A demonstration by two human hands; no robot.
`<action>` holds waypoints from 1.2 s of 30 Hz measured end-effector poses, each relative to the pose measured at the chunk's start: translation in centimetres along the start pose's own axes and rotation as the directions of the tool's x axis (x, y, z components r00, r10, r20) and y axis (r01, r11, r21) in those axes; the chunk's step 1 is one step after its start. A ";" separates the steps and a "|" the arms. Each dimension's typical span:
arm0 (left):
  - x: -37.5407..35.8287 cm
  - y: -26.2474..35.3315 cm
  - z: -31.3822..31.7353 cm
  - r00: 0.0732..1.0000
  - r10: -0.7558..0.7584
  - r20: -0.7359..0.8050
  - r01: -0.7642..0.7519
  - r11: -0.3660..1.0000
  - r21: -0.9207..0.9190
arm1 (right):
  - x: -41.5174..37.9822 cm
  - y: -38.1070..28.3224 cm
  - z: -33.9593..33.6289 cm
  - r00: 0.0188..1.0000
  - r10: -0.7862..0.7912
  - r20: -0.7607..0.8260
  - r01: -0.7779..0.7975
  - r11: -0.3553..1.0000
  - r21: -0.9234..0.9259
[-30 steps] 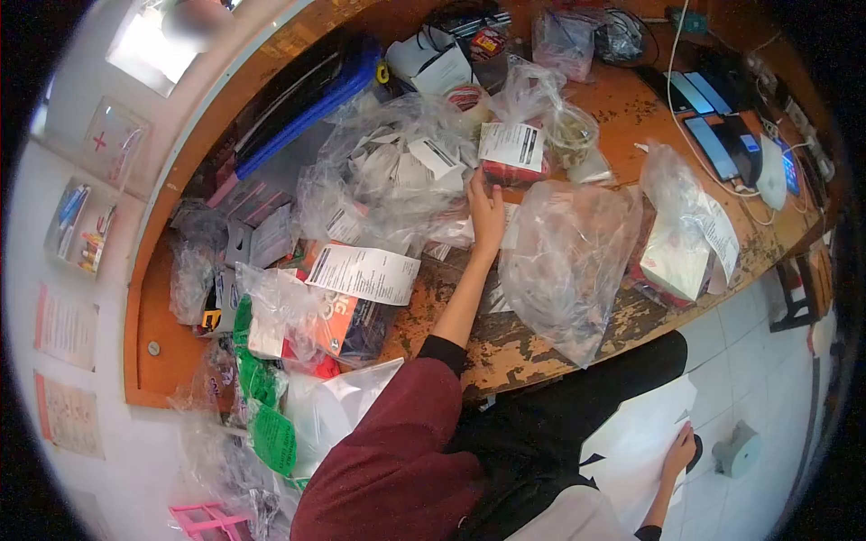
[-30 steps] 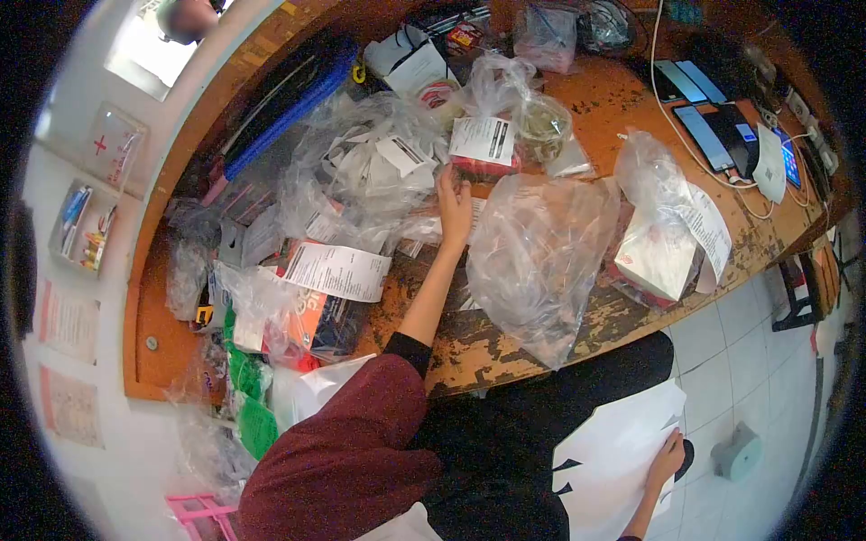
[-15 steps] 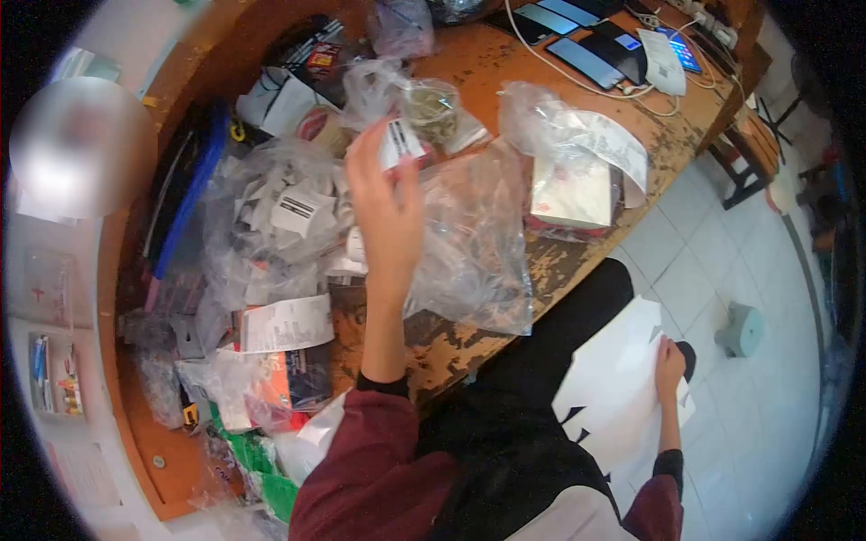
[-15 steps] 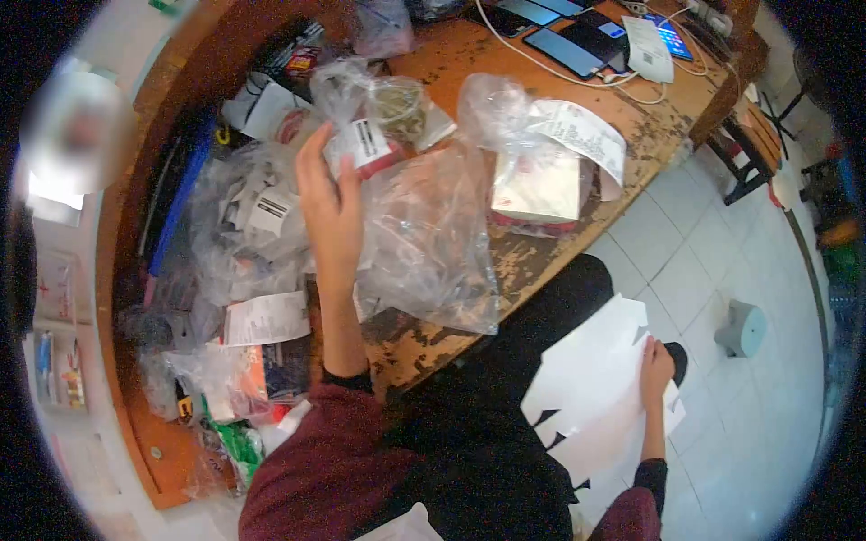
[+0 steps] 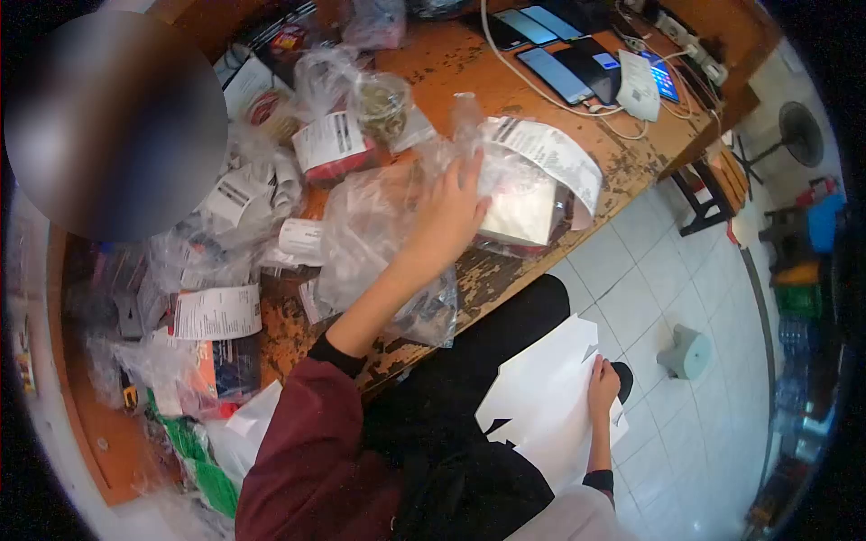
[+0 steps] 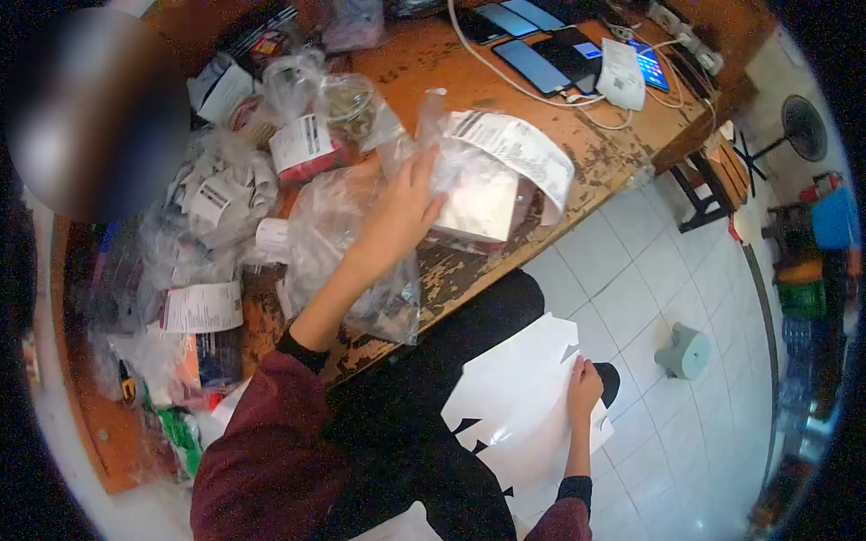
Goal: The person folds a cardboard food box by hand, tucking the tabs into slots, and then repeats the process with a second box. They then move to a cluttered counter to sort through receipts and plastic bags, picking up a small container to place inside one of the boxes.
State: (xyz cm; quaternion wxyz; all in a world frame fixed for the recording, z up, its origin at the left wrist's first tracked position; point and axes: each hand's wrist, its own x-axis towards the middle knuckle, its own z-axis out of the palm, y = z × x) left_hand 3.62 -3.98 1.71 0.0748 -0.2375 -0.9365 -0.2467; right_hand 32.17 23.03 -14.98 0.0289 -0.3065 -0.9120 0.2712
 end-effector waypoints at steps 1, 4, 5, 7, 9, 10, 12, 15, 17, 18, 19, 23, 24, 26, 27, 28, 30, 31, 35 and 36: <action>-0.9 0.6 -1.2 1.000 -0.024 -0.006 0.024 1.000 0.013 | 0.1 -0.1 -0.1 1.000 -0.020 0.019 0.020 1.000 0.003; -5.4 1.9 -7.3 0.982 0.151 -0.110 -0.153 0.988 -0.010 | -0.4 0.4 0.2 0.997 -0.065 -0.036 0.066 0.997 0.049; -7.1 1.6 -9.9 0.974 0.164 -0.154 -0.172 0.984 -0.040 | -0.2 1.5 0.9 0.996 -0.077 -0.035 0.079 0.994 0.076; -11.9 -0.5 -14.5 0.928 0.059 -0.367 -0.034 0.997 0.075 | 0.6 5.9 2.5 0.995 -0.030 0.094 0.032 0.999 -0.014; -18.0 -3.3 -20.0 0.762 0.010 -0.648 0.303 0.878 0.370 | 0.0 4.1 1.5 0.989 -0.067 0.132 0.075 0.995 -0.063; -21.3 -4.9 -22.4 0.687 -0.017 -0.726 0.445 0.800 0.402 | -0.5 3.4 0.8 0.988 -0.075 0.132 0.085 0.994 -0.075; -28.2 -7.8 -27.4 0.590 0.012 -0.808 0.626 0.625 0.466 | 0.2 2.6 1.7 0.983 -0.124 0.134 0.132 0.990 -0.055; -37.6 -11.6 -33.8 0.543 -0.101 -0.833 0.753 0.496 0.431 | 0.5 3.7 1.4 0.984 -0.114 0.138 0.127 0.987 -0.096; -42.3 -15.3 -34.8 0.467 -0.227 -0.854 0.806 0.506 0.307 | 0.5 3.2 1.0 0.981 -0.139 0.137 0.147 0.988 -0.050; -42.6 -16.1 -34.7 0.423 -0.425 -0.800 0.812 0.570 0.127 | 0.5 3.2 1.0 0.981 -0.146 0.130 0.154 0.987 -0.050; -43.0 -16.7 -34.4 0.390 -0.602 -0.697 0.801 0.595 -0.065 | 0.5 3.6 1.1 0.982 -0.139 0.126 0.146 0.988 -0.047; -39.5 -17.9 -31.5 0.728 -0.555 -0.402 0.674 0.477 0.564 | -0.9 0.9 -0.5 0.988 -0.112 0.107 0.118 0.992 -0.047; -39.8 -19.6 -31.3 0.729 -0.553 -0.404 0.676 0.487 0.553 | -0.8 1.4 -0.5 0.989 -0.114 0.094 0.119 0.991 -0.053; -40.5 -24.0 -31.2 0.607 -0.634 -0.479 0.744 0.665 0.063 | -0.4 3.1 0.3 0.996 -0.007 0.090 0.008 1.000 -0.015; -40.6 -24.6 -31.6 0.414 -0.637 -0.650 0.711 0.673 -0.207 | -0.6 3.2 0.3 0.997 -0.003 0.077 0.005 1.000 -0.016; -41.3 -25.1 -31.9 0.241 -0.618 -0.748 0.644 0.679 -0.353 | -0.6 3.3 0.1 0.996 -0.069 0.060 0.070 0.998 -0.007; -42.9 -26.2 -32.2 -0.066 -0.494 -0.867 0.476 0.748 -0.463 | -0.1 4.5 0.4 0.990 -0.135 0.034 0.135 0.991 -0.001; -43.2 -25.2 -32.7 -0.091 -0.377 -0.922 0.508 0.778 -0.369 | 0.4 5.8 0.9 0.996 -0.066 0.053 0.066 0.998 0.006; -42.7 -17.4 -34.2 -0.142 -0.185 -0.973 0.535 0.812 -0.232 | 1.2 8.1 1.8 0.998 -0.009 0.069 0.009 1.000 -0.002; -41.2 -14.1 -35.1 -0.105 -0.132 -0.986 0.446 0.880 -0.166 | 1.3 7.7 1.6 0.998 -0.018 0.066 0.018 1.000 -0.004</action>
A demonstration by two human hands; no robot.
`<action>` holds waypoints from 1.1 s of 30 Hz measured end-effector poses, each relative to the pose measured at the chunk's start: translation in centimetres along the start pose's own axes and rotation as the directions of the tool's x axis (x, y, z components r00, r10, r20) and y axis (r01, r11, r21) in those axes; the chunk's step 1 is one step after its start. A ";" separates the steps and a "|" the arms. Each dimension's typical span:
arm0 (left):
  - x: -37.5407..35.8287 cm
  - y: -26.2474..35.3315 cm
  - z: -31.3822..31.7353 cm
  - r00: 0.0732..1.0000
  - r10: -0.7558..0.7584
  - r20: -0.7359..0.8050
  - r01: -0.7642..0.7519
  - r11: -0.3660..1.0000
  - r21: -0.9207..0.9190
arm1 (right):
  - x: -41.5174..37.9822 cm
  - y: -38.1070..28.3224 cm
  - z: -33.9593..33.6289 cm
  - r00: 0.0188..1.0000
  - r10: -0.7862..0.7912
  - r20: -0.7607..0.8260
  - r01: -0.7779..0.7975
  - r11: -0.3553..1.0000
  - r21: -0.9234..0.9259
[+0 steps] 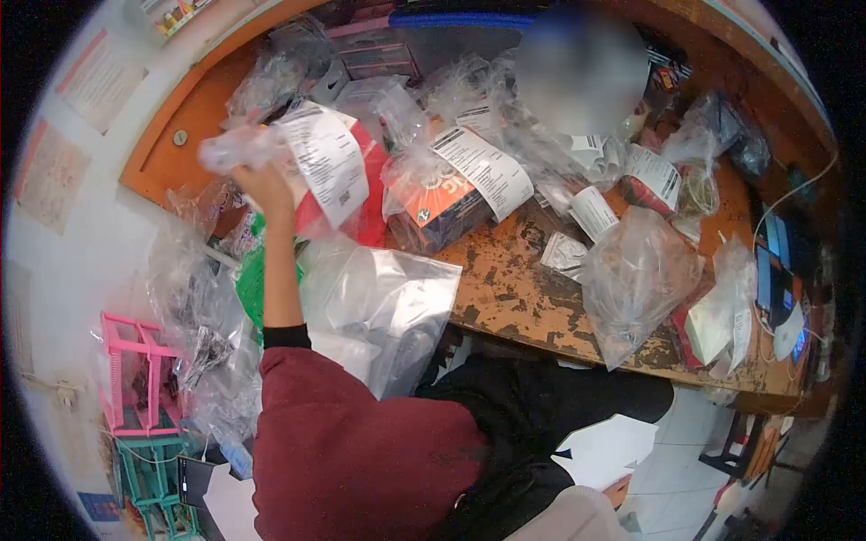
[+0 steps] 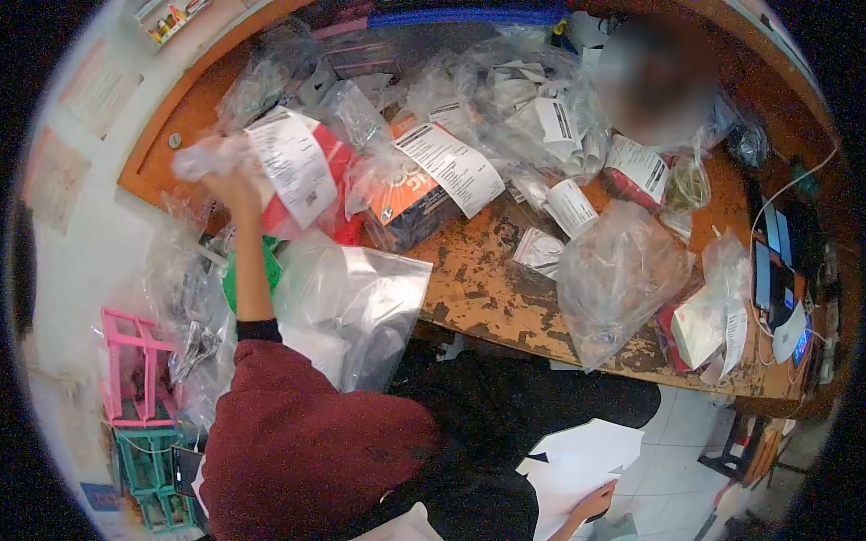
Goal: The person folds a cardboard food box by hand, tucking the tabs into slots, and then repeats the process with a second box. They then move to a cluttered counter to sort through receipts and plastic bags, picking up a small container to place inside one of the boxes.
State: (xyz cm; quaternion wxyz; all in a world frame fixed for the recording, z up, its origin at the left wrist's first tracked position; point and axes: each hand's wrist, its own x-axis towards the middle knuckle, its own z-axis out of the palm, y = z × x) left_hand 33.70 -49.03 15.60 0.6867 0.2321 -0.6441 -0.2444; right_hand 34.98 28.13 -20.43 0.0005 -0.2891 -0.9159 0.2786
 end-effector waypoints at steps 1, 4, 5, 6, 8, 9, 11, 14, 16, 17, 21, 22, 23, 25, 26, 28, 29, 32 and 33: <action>0.4 3.9 0.1 0.998 0.067 0.000 -0.067 0.991 -0.113 | -0.2 -0.6 -0.2 1.000 0.016 0.016 -0.016 1.000 -0.022; 0.4 11.3 -1.5 0.997 -0.026 -0.069 -0.008 0.888 -0.460 | -0.6 -1.0 -0.3 1.000 0.005 0.004 -0.005 1.000 -0.010; -0.1 12.1 -2.7 0.997 0.073 0.035 -0.046 0.866 -0.498 | -0.7 -0.9 -0.1 1.000 -0.019 -0.020 0.020 0.999 0.025; -0.5 12.8 -3.6 0.975 0.174 0.135 -0.075 0.839 -0.539 | -0.5 -1.0 0.0 1.000 -0.021 -0.020 0.022 0.999 0.024; -1.8 14.8 -3.8 0.940 0.213 0.266 0.019 0.745 -0.666 | 0.0 -0.6 -0.1 0.994 0.080 0.069 -0.079 0.997 -0.016; -2.6 15.6 -3.4 0.883 0.275 0.381 0.133 0.632 -0.764 | 0.3 -0.2 0.1 0.994 0.082 0.069 -0.081 0.997 -0.020; -4.6 15.2 -2.2 0.902 0.218 0.373 0.162 0.628 -0.761 | 0.6 0.9 0.5 0.998 0.042 0.044 -0.040 0.998 -0.058; -7.1 14.0 0.3 0.795 0.288 0.534 0.385 0.440 -0.811 | -2.9 -6.0 -1.9 0.994 -0.106 -0.019 0.107 0.994 0.009; -10.0 14.4 2.5 0.763 0.105 0.638 0.569 0.358 -0.740 | -2.9 -6.0 -2.0 0.992 -0.120 -0.035 0.120 0.993 0.002; -11.1 14.9 3.5 0.753 0.100 0.651 0.589 0.339 -0.733 | -3.0 -5.6 -2.0 0.989 -0.144 -0.046 0.144 0.990 0.003; -15.0 16.0 5.8 0.671 -0.004 0.741 0.724 0.218 -0.655 | -1.3 -1.6 -0.5 0.976 -0.205 -0.067 0.207 0.978 0.016; -15.7 16.0 6.3 0.654 0.015 0.757 0.750 0.115 -0.651 | -1.6 -2.1 -1.2 0.979 -0.194 -0.066 0.194 0.981 -0.005; -16.3 16.1 6.7 0.646 0.013 0.764 0.758 0.108 -0.643 | -1.9 -3.1 -1.3 0.984 -0.171 -0.053 0.171 0.985 -0.012; -17.0 16.3 7.7 0.580 -0.030 0.814 0.802 0.197 -0.564 | -2.4 -4.3 -1.3 0.990 -0.136 -0.036 0.136 0.991 -0.010; -17.8 15.7 8.2 0.571 0.004 0.821 0.801 0.217 -0.558 | -2.6 -4.6 -1.5 0.988 -0.150 -0.047 0.151 0.988 0.013; -19.1 14.9 8.9 0.550 0.084 0.831 0.799 0.239 -0.552 | -2.6 -4.6 -1.4 0.986 -0.153 -0.063 0.155 0.987 0.038; -19.6 14.6 9.4 0.531 0.158 0.832 0.792 0.255 -0.554 | -2.4 -4.3 -1.3 0.988 -0.141 -0.063 0.144 0.989 0.040; -20.4 12.0 10.1 0.474 0.149 0.868 0.829 0.256 -0.496 | -2.8 -4.4 -1.4 0.990 -0.121 -0.076 0.124 0.992 0.035; -20.6 11.6 10.3 0.478 0.131 0.868 0.828 0.263 -0.496 | -2.9 -4.8 -1.4 0.987 -0.130 -0.089 0.134 0.991 0.032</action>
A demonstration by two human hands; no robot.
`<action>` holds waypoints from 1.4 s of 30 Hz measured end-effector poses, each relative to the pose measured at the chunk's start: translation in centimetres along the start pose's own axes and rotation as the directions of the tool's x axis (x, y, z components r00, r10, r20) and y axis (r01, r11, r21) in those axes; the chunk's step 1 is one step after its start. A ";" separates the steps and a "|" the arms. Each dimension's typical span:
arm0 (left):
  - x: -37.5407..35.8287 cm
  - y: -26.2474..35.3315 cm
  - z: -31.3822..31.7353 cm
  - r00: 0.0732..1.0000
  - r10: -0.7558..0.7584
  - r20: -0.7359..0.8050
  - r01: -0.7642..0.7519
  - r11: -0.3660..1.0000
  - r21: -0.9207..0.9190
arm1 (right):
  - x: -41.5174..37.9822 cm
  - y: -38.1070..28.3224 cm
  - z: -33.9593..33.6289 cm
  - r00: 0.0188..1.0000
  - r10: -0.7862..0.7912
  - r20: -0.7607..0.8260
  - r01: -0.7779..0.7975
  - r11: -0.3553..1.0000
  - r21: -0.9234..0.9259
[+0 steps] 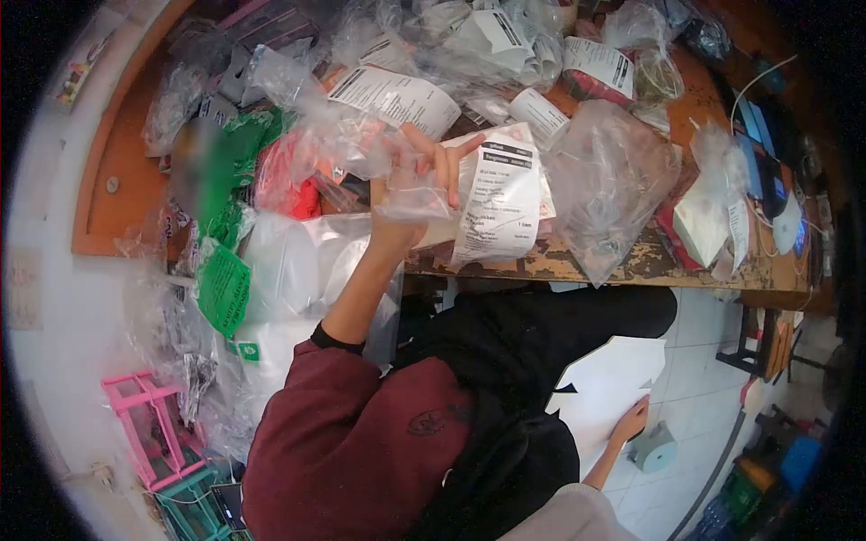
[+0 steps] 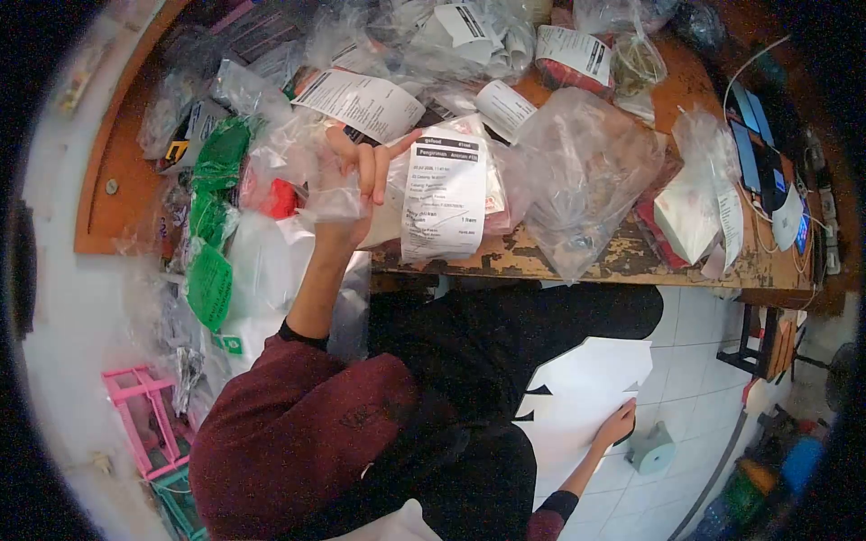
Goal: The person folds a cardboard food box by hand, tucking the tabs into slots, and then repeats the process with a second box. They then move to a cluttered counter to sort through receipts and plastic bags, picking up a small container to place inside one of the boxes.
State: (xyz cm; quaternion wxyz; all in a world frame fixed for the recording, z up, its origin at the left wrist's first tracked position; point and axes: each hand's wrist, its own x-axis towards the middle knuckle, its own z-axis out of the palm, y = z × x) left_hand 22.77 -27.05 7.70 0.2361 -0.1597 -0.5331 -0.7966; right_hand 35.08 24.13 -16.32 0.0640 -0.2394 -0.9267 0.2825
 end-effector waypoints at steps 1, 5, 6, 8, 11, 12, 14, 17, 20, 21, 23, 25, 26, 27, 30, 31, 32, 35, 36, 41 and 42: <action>0.0 -0.2 -0.2 1.000 -0.007 0.001 0.007 1.000 0.001 | 0.0 -0.5 0.0 1.000 0.006 0.003 -0.006 1.000 -0.002; -0.1 -1.4 -1.6 0.999 -0.020 0.030 0.023 0.995 -0.099 | 0.1 -0.7 -0.1 0.999 0.022 0.023 -0.022 1.000 0.000; 0.1 -1.2 -1.8 0.995 -0.020 0.100 0.043 0.972 -0.232 | 0.1 -0.5 0.1 1.000 -0.006 -0.003 0.006 1.000 -0.014; -0.4 0.0 -1.0 0.972 -0.218 -0.083 0.201 0.963 -0.177 | 0.2 -0.2 0.0 1.000 -0.010 0.001 0.010 1.000 -0.009; -1.1 2.4 -1.7 0.870 -0.431 -0.241 0.445 0.896 0.004 | 0.2 -0.1 -0.1 1.000 -0.018 -0.014 0.018 1.000 0.012; -1.2 3.2 -2.2 0.855 -0.470 -0.219 0.507 0.847 0.162 | 0.1 0.0 0.2 0.999 -0.023 -0.033 0.024 0.999 0.028; -0.6 6.1 -0.6 0.856 -0.288 -0.430 0.493 0.705 0.510 | 0.8 2.7 1.2 0.995 -0.053 -0.087 0.055 0.998 0.020; -0.6 5.9 4.1 0.757 0.331 -0.563 0.042 0.836 0.548 | 0.1 1.8 0.6 0.995 -0.029 -0.095 0.035 0.998 0.057; -3.5 2.4 5.9 0.992 0.103 0.079 -0.129 0.836 0.534 | 0.3 1.7 0.3 0.990 0.048 -0.132 -0.026 0.986 0.166; -4.7 0.9 6.4 0.952 0.019 0.304 -0.178 0.845 0.504 | 0.3 1.9 0.3 0.977 0.082 -0.199 -0.036 0.974 0.223; -7.1 -2.5 8.1 0.707 -0.136 0.694 -0.243 0.875 0.419 | 0.3 -0.6 -1.0 0.980 0.084 -0.178 -0.045 0.976 0.214; -9.5 -7.7 9.8 0.709 -0.346 0.614 -0.035 0.853 0.521 | 0.5 -4.1 -1.6 0.981 0.095 -0.167 -0.058 0.975 0.214; -11.0 -10.0 9.5 0.702 -0.395 0.593 0.015 0.840 0.542 | 0.7 -5.9 -1.6 0.977 0.015 -0.210 0.035 0.972 0.231; -12.1 -11.3 9.3 0.696 -0.391 0.603 0.009 0.844 0.537 | 0.9 -7.1 -1.7 0.964 -0.063 -0.257 0.128 0.961 0.244; -12.5 -12.8 9.0 0.709 -0.471 0.524 -0.027 0.725 0.688 | 1.5 -8.8 -2.1 0.966 -0.156 -0.205 0.203 0.950 0.236; -11.8 -12.8 9.1 0.577 -0.660 0.481 0.276 0.712 0.646 | 1.6 -8.9 -2.0 0.965 -0.153 -0.214 0.204 0.950 0.238; -11.0 -12.8 9.2 0.389 -0.799 0.458 0.557 0.600 0.574 | 1.8 -9.0 -1.9 0.958 -0.176 -0.227 0.230 0.943 0.240; -11.4 -15.3 8.4 0.385 -0.748 0.541 0.543 0.657 0.523 | 2.4 -9.1 -1.4 0.963 -0.201 -0.178 0.241 0.939 0.246; -11.6 -15.8 8.2 0.359 -0.712 0.603 0.445 0.699 0.560 | 2.4 -9.3 -1.4 0.975 -0.193 -0.111 0.215 0.944 0.251; -12.3 -17.4 7.7 0.377 -0.706 0.600 0.484 0.702 0.522 | 3.5 -15.5 -2.7 0.893 -0.447 0.044 0.449 0.882 -0.145; -12.7 -17.7 7.6 0.402 -0.684 0.609 0.469 0.725 0.505 | 3.6 -18.6 -3.3 0.798 -0.601 -0.047 0.568 0.775 -0.276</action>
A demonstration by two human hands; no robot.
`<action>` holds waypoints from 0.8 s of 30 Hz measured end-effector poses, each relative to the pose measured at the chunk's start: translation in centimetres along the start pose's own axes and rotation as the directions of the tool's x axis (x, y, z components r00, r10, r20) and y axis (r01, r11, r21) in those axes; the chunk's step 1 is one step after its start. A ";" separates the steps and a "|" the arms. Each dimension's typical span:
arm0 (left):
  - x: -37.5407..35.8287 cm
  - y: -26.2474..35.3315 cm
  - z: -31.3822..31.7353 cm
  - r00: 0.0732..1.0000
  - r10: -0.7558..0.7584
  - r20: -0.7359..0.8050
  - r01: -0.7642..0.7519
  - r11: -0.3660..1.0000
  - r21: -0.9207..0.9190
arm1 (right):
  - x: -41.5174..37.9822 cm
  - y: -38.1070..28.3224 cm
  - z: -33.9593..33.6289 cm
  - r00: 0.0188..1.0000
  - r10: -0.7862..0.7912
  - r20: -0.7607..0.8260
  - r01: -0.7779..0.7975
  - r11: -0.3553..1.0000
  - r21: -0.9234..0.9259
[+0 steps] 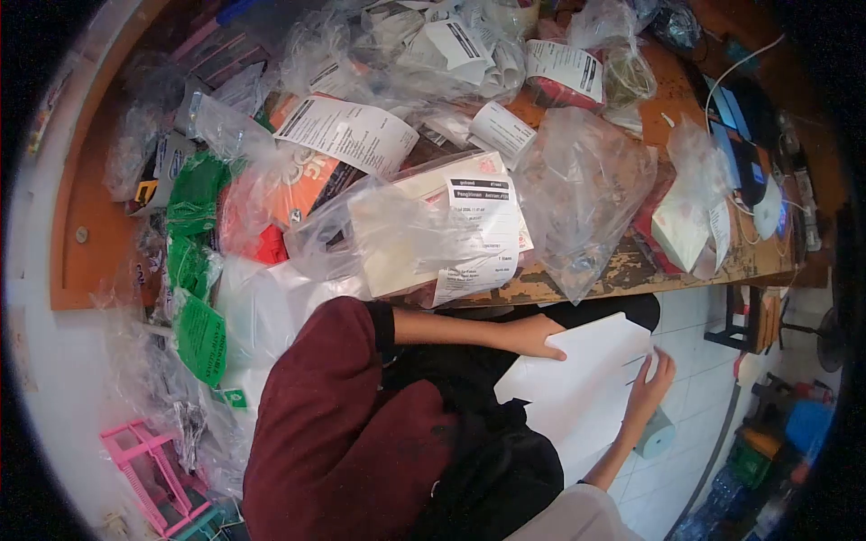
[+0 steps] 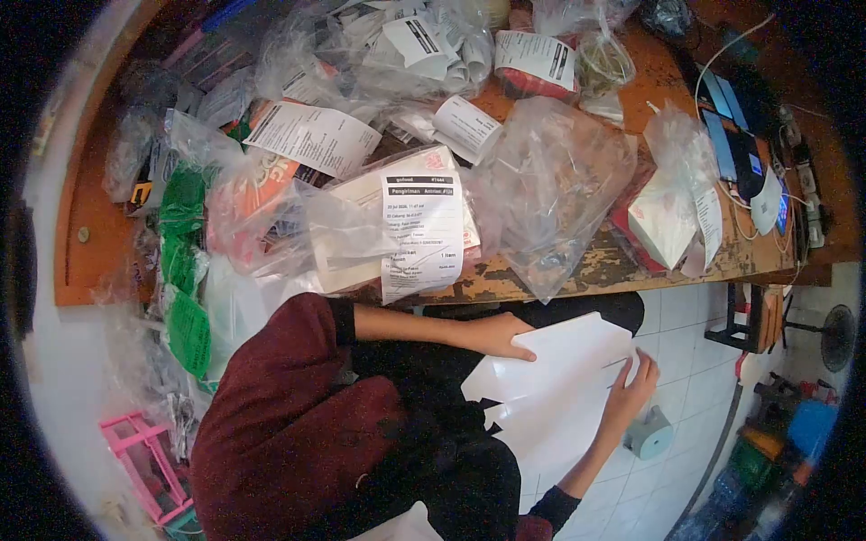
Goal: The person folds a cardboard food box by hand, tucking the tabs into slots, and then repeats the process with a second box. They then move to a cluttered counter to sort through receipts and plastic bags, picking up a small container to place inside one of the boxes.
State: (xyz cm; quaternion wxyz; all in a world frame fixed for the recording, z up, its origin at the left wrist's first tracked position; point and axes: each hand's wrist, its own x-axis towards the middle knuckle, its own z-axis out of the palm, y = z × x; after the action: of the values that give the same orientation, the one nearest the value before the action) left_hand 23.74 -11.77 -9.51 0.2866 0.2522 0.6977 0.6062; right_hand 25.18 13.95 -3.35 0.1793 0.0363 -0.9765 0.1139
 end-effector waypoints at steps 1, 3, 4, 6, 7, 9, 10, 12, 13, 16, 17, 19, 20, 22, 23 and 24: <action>0.0 -0.5 0.0 1.000 0.009 -0.004 -0.009 1.000 0.008 | 2.1 -3.2 -1.5 0.999 0.035 0.028 -0.040 0.978 0.206; 0.1 -0.4 -0.2 1.000 -0.027 0.003 0.027 1.000 -0.010 | 5.3 -10.0 -3.9 0.989 -0.027 0.145 -0.051 0.856 0.515; 0.2 -0.4 -0.2 0.997 -0.077 0.011 0.077 0.997 -0.029 | 6.4 -13.2 -5.0 0.968 -0.130 0.215 -0.032 0.785 0.619; 0.3 -2.8 0.9 0.996 0.033 -0.078 -0.029 0.998 0.057 | 8.2 -19.8 -6.0 0.858 -0.423 0.292 -0.004 0.564 0.826; 0.2 -2.6 0.7 0.994 0.033 -0.102 -0.027 0.998 0.055 | 8.6 -22.5 -5.9 0.811 -0.475 0.341 -0.004 0.578 0.816; -0.1 -2.9 1.1 0.993 0.023 -0.115 -0.017 0.998 0.053 | 8.6 -26.6 -4.8 0.719 -0.573 0.393 0.034 0.595 0.803; -0.3 -2.7 1.2 0.994 0.026 -0.110 -0.021 0.999 0.047 | 8.2 -28.0 -3.9 0.674 -0.621 0.399 0.074 0.594 0.801; -0.8 -2.2 1.2 0.994 0.033 -0.105 -0.030 0.999 0.037 | 7.4 -30.6 -4.1 0.709 -0.600 0.371 0.124 0.624 0.772; -0.7 -2.0 1.1 0.994 0.033 -0.100 -0.030 0.999 0.038 | 7.0 -31.3 -4.1 0.736 -0.589 0.333 0.179 0.644 0.744; -1.2 -1.8 0.5 0.993 0.044 -0.105 -0.042 0.999 0.020 | 6.3 -31.6 -2.5 0.743 -0.578 0.339 0.298 0.738 0.605; -0.9 -1.9 0.6 0.993 0.052 -0.108 -0.051 0.999 0.009 | 6.4 -31.4 -2.4 0.742 -0.577 0.343 0.300 0.742 0.599; -0.8 -2.2 0.9 0.990 0.068 -0.121 -0.066 0.998 0.026 | 7.4 -30.4 -2.7 0.812 -0.561 0.160 0.302 0.638 0.708; -0.5 -2.5 1.0 0.987 0.090 -0.137 -0.088 0.996 0.024 | 8.5 -29.9 -3.9 0.863 -0.482 0.151 0.191 0.588 0.786; 0.3 -3.8 2.1 0.971 0.162 -0.178 -0.151 0.986 0.070 | 11.0 -29.5 -5.5 0.930 -0.365 0.029 0.173 0.509 0.843; 1.1 -4.8 2.9 0.956 0.206 -0.207 -0.190 0.977 0.095 | 11.8 -28.3 -5.1 0.937 -0.347 0.025 0.218 0.641 0.736; 1.8 -5.5 3.6 0.936 0.250 -0.247 -0.225 0.966 0.126 | 13.5 -29.0 -6.9 0.947 -0.318 -0.038 0.199 0.491 0.848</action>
State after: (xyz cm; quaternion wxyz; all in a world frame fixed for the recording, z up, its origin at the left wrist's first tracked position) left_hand 24.99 -8.71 -15.53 0.1047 0.2663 0.7218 0.6302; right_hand 18.16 -13.03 13.81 0.0936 0.2711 -0.7918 0.5392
